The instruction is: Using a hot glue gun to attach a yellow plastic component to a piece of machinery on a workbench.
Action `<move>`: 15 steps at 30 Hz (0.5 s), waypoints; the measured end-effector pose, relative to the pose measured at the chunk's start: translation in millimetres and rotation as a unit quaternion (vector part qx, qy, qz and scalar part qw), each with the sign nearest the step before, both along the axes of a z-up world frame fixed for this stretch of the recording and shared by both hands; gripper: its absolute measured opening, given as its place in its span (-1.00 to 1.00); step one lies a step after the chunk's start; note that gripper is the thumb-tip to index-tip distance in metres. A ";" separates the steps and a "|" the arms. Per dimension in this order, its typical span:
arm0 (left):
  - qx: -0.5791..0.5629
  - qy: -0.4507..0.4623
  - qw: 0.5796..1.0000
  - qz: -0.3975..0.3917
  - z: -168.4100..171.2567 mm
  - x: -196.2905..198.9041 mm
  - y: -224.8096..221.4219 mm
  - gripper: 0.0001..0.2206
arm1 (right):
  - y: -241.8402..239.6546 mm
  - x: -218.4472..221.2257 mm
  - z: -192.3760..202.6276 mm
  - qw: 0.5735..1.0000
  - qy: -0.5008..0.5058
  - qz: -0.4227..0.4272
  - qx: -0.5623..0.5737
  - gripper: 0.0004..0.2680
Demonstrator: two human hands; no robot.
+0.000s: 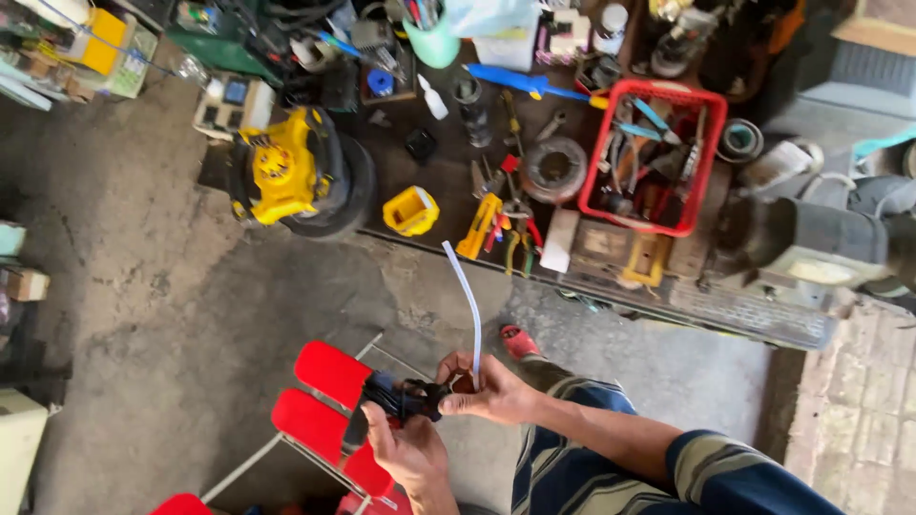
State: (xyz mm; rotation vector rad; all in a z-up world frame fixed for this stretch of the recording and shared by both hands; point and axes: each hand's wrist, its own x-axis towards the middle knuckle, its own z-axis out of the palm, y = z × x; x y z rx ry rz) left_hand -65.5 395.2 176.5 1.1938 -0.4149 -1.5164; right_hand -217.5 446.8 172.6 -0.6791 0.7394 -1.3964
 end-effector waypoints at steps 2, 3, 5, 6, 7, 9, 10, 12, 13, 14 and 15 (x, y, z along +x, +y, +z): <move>0.001 0.017 1.000 -0.005 1.4 6.7 -33.8 -0.50 | -38.8 2.9 15.0 0.995 0.096 -0.001 0.001 -0.74; 0.005 0.034 0.999 -0.004 -0.5 10.8 -43.8 -0.44 | -52.0 4.9 20.5 0.982 0.190 0.006 0.007 -0.73; -0.007 0.004 1.000 0.001 2.0 24.2 -73.9 -0.43 | -78.2 15.7 18.9 0.987 0.156 0.033 0.001 -0.68; -0.026 -0.027 0.999 0.008 3.1 30.9 -89.4 -0.41 | -92.1 20.9 18.4 0.991 0.119 0.062 -0.012 -0.64; -0.022 -0.022 0.999 0.006 -2.3 36.9 -104.3 -0.41 | -104.4 28.1 15.1 0.990 0.124 0.060 -0.008 -0.64; 0.022 -0.019 0.999 0.016 -14.3 50.7 -126.9 -0.46 | -122.7 43.9 6.6 0.975 0.206 0.073 0.024 -0.74; 0.028 -0.017 0.999 0.016 -16.2 56.6 -133.8 -0.46 | -132.7 48.5 -4.7 0.975 0.209 0.074 0.030 -0.74; 0.069 0.052 0.995 -0.049 -17.2 75.9 -155.0 -0.39 | -152.5 66.9 -26.9 0.970 0.223 0.067 0.064 -0.74; 0.072 0.055 0.994 -0.061 -27.8 87.0 -168.4 -0.39 | -159.6 75.9 -22.2 0.970 0.225 0.056 0.070 -0.74; 0.077 0.124 0.985 -0.091 -37.1 97.5 -182.3 -0.45 | -167.0 84.7 -16.1 0.980 0.172 0.061 0.079 -0.70; 0.080 0.195 0.972 -0.108 -45.3 105.4 -192.1 -0.51 | -174.8 89.5 -8.6 0.986 0.121 0.079 0.085 -0.65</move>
